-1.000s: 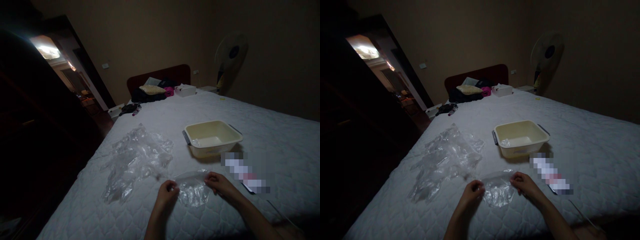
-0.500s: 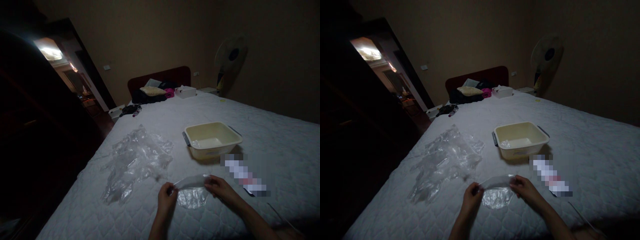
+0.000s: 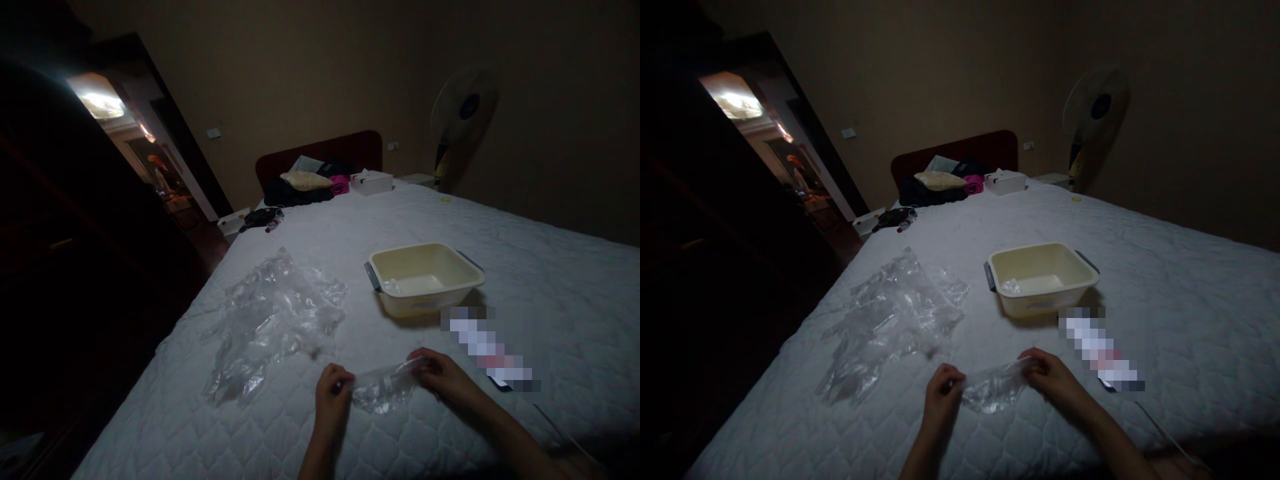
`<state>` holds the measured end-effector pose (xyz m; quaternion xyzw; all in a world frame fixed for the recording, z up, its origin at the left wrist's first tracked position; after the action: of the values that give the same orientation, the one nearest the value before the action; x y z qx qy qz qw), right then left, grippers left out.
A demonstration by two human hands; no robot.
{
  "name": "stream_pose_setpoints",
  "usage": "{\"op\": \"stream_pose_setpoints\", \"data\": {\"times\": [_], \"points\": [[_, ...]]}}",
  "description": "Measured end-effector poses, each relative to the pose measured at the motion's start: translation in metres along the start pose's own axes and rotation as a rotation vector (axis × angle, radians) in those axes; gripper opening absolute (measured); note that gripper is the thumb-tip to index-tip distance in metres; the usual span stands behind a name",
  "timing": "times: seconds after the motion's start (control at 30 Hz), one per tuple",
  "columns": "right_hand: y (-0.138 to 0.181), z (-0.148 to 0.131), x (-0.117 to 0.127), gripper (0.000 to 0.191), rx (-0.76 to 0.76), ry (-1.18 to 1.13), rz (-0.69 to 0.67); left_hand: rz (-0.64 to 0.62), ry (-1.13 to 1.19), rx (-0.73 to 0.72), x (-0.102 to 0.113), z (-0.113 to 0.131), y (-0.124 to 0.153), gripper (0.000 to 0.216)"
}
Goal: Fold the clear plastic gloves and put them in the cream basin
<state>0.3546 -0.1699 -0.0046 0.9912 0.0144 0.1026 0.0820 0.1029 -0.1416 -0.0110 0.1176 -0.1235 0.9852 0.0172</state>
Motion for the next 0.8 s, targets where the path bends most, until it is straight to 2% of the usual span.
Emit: {"op": "stream_pose_setpoints", "data": {"times": [0.1, 0.2, 0.27, 0.3, 0.33, 0.4, 0.47, 0.53, 0.63, 0.8], "points": [[0.001, -0.008, 0.012, 0.034, 0.113, 0.131, 0.088, 0.003, 0.0, -0.01, 0.0, 0.002, 0.002, 0.012], [0.003, -0.02, 0.02, 0.034, 0.206, 0.346, 0.328, 0.002, 0.001, -0.009, 0.001, 0.002, 0.003, 0.017], [0.008, -0.03, 0.012, 0.037, 0.301, 0.516, 0.464, -0.006, 0.003, -0.023, 0.002, 0.002, 0.004, 0.019], [0.012, -0.035, 0.002, 0.039, 0.363, 0.595, 0.488, -0.008, 0.0, -0.032, 0.002, 0.002, 0.005, 0.02], [0.016, -0.037, -0.012, 0.04, 0.423, 0.669, 0.463, -0.009, -0.004, -0.042, 0.003, 0.002, 0.005, 0.021], [0.023, -0.036, -0.044, 0.041, 0.541, 0.801, 0.32, -0.007, -0.015, -0.066, 0.004, 0.002, 0.006, 0.022], [0.03, -0.027, -0.073, 0.046, 0.648, 0.921, 0.155, -0.011, -0.028, -0.094, 0.004, 0.002, 0.008, 0.023], [0.035, -0.014, -0.092, 0.057, 0.703, 0.996, 0.023, -0.022, -0.048, -0.12, 0.004, 0.003, 0.008, 0.021], [0.036, 0.001, -0.096, 0.069, 0.701, 1.027, -0.088, -0.052, -0.097, -0.151, 0.005, 0.004, 0.007, 0.016], [0.034, 0.004, -0.085, 0.069, 0.672, 0.997, -0.17, -0.134, -0.209, -0.252, 0.021, 0.009, 0.009, 0.016]]}}
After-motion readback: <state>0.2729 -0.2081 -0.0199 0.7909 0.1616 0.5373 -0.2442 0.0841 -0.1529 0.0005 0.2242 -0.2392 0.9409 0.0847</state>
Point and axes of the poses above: each hand's wrist, its own y-axis away from the middle knuckle, its own x-axis out of the back of the hand, z = x × y, the point moved 2 cm from there along -y, towards the middle knuckle
